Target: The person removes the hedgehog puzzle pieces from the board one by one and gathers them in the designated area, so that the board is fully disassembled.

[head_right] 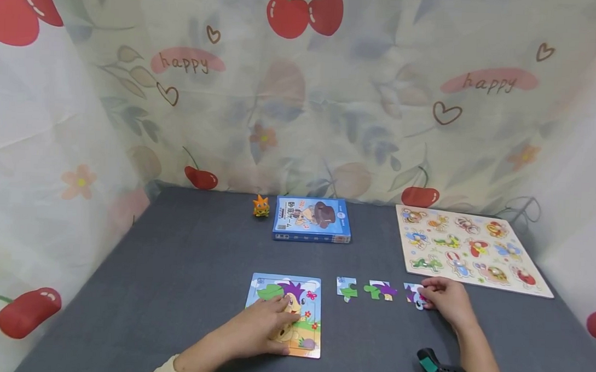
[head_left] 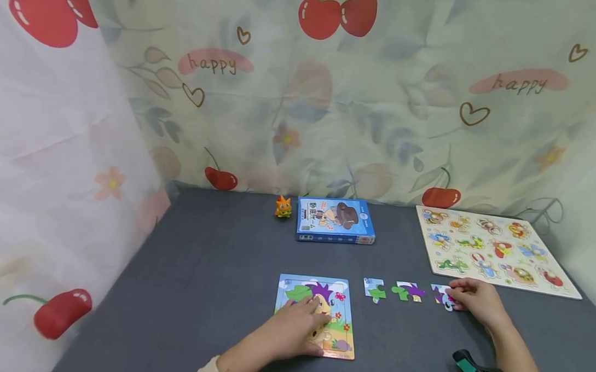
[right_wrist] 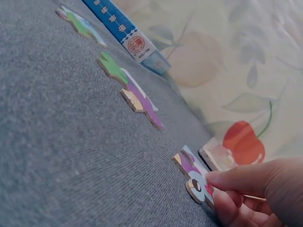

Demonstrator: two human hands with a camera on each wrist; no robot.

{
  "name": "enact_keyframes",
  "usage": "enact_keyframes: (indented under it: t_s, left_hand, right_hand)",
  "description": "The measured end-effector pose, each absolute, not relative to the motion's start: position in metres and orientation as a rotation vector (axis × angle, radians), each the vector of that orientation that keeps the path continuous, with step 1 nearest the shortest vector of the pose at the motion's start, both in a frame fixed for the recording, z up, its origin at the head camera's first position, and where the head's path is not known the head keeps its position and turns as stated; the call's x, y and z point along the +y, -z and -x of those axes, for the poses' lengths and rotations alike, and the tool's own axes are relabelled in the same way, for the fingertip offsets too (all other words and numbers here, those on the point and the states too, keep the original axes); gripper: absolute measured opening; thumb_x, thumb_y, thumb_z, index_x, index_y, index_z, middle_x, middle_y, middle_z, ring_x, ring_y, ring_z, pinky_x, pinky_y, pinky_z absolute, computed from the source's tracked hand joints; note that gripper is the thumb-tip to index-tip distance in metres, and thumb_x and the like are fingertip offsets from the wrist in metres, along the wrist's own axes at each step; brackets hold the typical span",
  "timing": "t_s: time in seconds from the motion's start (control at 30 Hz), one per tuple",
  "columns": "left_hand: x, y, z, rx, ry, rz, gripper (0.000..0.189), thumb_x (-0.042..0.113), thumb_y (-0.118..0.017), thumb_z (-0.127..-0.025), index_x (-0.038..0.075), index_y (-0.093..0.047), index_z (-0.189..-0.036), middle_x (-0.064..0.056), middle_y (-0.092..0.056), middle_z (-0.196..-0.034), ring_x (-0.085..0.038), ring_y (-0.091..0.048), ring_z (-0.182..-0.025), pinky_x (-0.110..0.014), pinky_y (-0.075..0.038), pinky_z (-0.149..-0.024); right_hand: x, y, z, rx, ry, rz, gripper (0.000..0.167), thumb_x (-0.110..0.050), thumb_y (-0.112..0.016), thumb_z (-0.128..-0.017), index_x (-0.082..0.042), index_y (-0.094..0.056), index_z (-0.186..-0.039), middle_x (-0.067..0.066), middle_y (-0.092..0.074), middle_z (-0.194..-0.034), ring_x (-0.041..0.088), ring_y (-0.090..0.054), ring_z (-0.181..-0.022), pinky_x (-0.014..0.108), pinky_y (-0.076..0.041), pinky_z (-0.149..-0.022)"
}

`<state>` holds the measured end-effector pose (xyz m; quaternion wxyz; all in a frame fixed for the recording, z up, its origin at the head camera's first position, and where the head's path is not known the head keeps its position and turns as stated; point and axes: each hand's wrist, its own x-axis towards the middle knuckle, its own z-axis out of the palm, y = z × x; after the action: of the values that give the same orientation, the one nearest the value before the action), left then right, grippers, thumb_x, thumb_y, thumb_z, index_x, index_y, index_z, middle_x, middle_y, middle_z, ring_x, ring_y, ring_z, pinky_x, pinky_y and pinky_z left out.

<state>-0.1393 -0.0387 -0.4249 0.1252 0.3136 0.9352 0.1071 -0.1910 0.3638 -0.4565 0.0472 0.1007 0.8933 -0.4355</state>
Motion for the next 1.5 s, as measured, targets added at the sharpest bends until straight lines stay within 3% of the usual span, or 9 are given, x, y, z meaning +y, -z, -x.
enact_keyframes:
  t_s: [0.13, 0.33, 0.6, 0.93, 1.27, 1.5]
  left_hand:
    - [-0.051, 0.419, 0.145, 2.755, -0.314, -0.866, 0.059, 0.05, -0.068, -0.078, 0.026, -0.055, -0.131, -0.005, -0.047, -0.142, -0.021, -0.041, -0.133, -0.052, -0.031, -0.108]
    - [-0.077, 0.419, 0.159, 2.746, -0.411, -0.747, 0.062, 0.051, -0.065, -0.081, 0.021, -0.052, -0.134, -0.008, -0.044, -0.144, -0.027, -0.037, -0.136, -0.054, -0.023, -0.112]
    - [-0.101, 0.422, 0.172, 2.66, -0.645, -0.6, 0.067, 0.048, -0.068, -0.08, 0.015, -0.05, -0.135, -0.014, -0.04, -0.146, -0.033, -0.033, -0.137, -0.058, -0.021, -0.111]
    - [-0.103, 0.426, 0.175, 2.656, -0.638, -0.502, 0.071, 0.048, -0.07, -0.078, 0.017, -0.047, -0.138, -0.012, -0.035, -0.149, -0.033, -0.034, -0.136, -0.055, -0.032, -0.107]
    - [-0.101, 0.428, 0.175, 2.669, -0.568, -0.534, 0.068, 0.046, -0.071, -0.077, 0.012, -0.052, -0.133, -0.01, -0.037, -0.148, -0.032, -0.031, -0.138, -0.057, -0.027, -0.108]
    - [-0.1, 0.429, 0.175, 2.665, -0.558, -0.527, 0.069, 0.047, -0.071, -0.077, 0.012, -0.052, -0.134, -0.01, -0.036, -0.149, -0.032, -0.029, -0.139, -0.058, -0.026, -0.109]
  right_hand:
    - [0.359, 0.454, 0.191, 2.739, 1.334, -0.334, 0.044, -0.024, -0.062, -0.089, 0.012, -0.055, -0.114, -0.005, -0.061, -0.075, 0.004, -0.056, -0.061, 0.022, -0.051, -0.055]
    - [0.35, 0.449, 0.189, 2.778, 1.381, -0.424, 0.051, -0.031, -0.063, -0.088, 0.009, -0.054, -0.119, -0.011, -0.056, -0.073, 0.005, -0.051, -0.056, 0.023, -0.047, -0.052]
    - [0.328, 0.437, 0.193, 2.804, 1.324, -0.279, 0.054, -0.032, -0.064, -0.088, 0.007, -0.053, -0.124, -0.003, -0.051, -0.078, 0.006, -0.05, -0.057, 0.025, -0.045, -0.051]
    - [0.295, 0.425, 0.198, 2.772, 1.313, -0.082, 0.053, -0.031, -0.065, -0.087, 0.006, -0.054, -0.124, 0.002, -0.053, -0.084, 0.007, -0.047, -0.054, 0.024, -0.041, -0.048]
    - [0.255, 0.422, 0.206, 2.736, 1.306, 0.041, 0.048, -0.027, -0.069, -0.084, 0.003, -0.059, -0.12, 0.009, -0.06, -0.09, 0.012, -0.047, -0.06, 0.024, -0.04, -0.049]
    - [0.228, 0.424, 0.209, 2.68, 1.339, 0.181, 0.047, -0.026, -0.071, -0.082, 0.002, -0.061, -0.118, 0.008, -0.056, -0.082, 0.012, -0.046, -0.065, 0.022, -0.038, -0.052]
